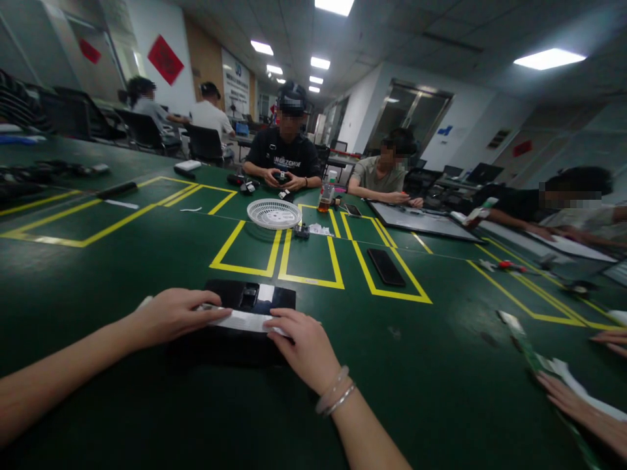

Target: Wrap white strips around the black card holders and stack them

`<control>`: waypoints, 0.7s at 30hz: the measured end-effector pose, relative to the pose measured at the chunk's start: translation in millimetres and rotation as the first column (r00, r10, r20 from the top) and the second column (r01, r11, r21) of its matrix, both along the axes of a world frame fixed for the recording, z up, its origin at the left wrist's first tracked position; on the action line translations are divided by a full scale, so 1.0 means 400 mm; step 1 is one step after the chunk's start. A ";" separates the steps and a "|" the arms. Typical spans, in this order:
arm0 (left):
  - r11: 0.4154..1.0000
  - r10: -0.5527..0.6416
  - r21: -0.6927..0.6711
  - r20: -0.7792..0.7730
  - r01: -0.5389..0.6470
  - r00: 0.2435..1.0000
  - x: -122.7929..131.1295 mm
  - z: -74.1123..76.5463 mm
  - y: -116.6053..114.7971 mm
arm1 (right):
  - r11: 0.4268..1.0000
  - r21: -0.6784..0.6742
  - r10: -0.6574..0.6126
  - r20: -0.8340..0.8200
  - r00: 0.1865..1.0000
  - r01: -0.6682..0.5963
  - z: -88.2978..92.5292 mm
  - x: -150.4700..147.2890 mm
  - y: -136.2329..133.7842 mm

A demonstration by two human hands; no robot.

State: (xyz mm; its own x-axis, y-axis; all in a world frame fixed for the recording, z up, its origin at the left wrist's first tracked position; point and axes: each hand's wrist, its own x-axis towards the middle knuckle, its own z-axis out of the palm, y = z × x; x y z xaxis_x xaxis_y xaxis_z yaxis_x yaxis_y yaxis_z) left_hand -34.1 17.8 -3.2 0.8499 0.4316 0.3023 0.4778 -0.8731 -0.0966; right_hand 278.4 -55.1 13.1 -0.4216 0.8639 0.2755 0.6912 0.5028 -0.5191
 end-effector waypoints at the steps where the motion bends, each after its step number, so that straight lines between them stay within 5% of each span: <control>1: 1.000 -0.004 -0.007 -0.013 0.004 1.000 0.002 -0.001 -0.001 | 0.999 0.038 0.000 0.083 0.997 -0.004 -0.001 0.000 -0.001; 11: 0.990 -0.038 -0.141 -0.066 0.029 0.997 0.014 0.023 -0.016 | 0.990 0.113 0.033 0.362 0.932 -0.079 0.000 -0.020 -0.018; 21: 0.983 -0.003 -0.183 0.007 0.004 1.000 0.048 0.020 -0.033 | 0.987 0.149 -0.007 0.379 0.925 -0.054 0.009 -0.043 -0.036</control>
